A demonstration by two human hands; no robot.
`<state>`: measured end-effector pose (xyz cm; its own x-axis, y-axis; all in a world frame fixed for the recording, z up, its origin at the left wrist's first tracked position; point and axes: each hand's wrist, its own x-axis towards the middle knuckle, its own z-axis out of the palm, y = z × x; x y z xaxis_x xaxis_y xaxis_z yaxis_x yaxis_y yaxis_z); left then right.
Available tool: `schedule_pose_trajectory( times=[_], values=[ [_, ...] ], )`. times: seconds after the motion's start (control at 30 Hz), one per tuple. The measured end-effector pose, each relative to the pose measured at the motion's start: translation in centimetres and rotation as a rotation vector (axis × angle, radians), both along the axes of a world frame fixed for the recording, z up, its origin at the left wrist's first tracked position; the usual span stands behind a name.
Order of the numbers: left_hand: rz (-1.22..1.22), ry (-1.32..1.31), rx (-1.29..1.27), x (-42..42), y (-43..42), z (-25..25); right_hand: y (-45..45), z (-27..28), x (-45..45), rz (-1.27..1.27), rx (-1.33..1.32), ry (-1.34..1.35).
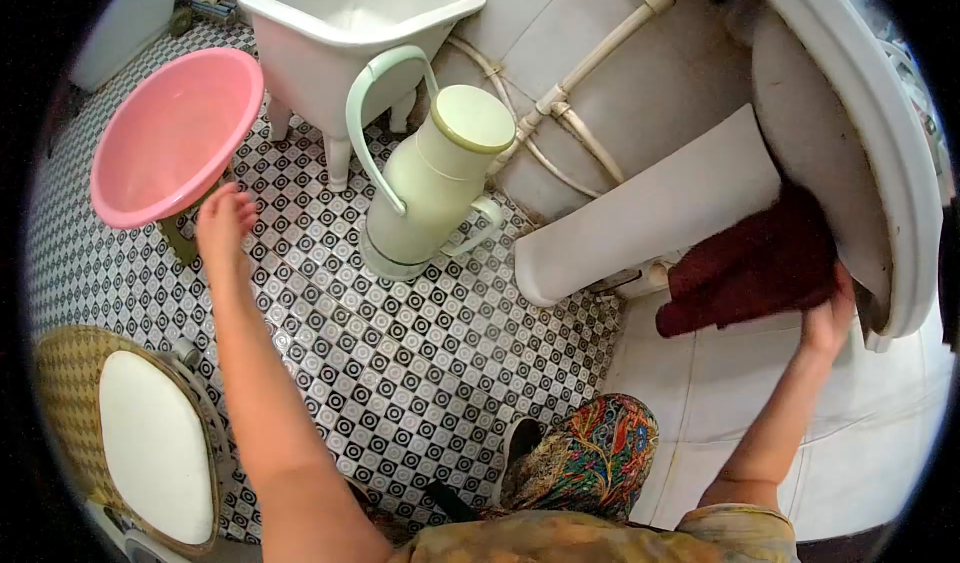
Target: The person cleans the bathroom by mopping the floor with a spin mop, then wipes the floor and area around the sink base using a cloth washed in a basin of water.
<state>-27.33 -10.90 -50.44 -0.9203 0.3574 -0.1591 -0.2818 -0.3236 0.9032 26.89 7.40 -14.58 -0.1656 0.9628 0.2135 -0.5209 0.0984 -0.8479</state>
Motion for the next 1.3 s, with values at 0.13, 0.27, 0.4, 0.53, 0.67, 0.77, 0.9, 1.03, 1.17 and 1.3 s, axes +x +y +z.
schedule_pose_trajectory(
  times=[0.13,0.27,0.4,0.53,0.67,0.77,0.9,1.03,1.17,1.3],
  values=[
    [0.086,0.03,-0.054,-3.0,-2.3,0.2,-3.4,-1.9,2.1,0.196,0.044,0.017],
    [-0.094,-0.088,-0.059,-2.2,-0.7,-2.7,-4.5,-6.9,0.2,0.22,-0.228,0.127],
    [-0.381,-0.15,-0.166,0.7,0.8,-3.1,-1.4,-12.2,0.2,-0.214,-0.54,0.126],
    [-0.401,-0.098,-0.241,0.3,0.8,-4.0,-1.2,-14.0,4.3,-0.383,-0.558,-0.006],
    [-0.324,-0.108,-0.231,0.2,0.4,-3.4,0.9,-11.7,12.5,-0.699,-0.312,-0.417],
    [-0.38,-0.103,-0.171,-0.5,1.1,-4.1,3.6,-7.7,18.5,-1.171,0.336,-1.392],
    [-0.264,-0.106,-0.232,0.1,2.4,-3.9,4.3,-2.3,22.2,-1.617,0.483,-1.847],
    [-0.335,-0.052,-0.223,0.7,3.6,-3.6,0.2,-2.4,21.0,-1.597,0.372,-2.621],
    [-0.402,0.03,-0.197,1.0,5.2,-2.9,0.3,-3.5,21.8,-1.533,0.777,-2.873],
    [-0.354,-0.028,-0.162,3.6,6.9,-2.0,-0.2,-8.6,18.5,-0.925,0.106,-3.146]
  ],
)
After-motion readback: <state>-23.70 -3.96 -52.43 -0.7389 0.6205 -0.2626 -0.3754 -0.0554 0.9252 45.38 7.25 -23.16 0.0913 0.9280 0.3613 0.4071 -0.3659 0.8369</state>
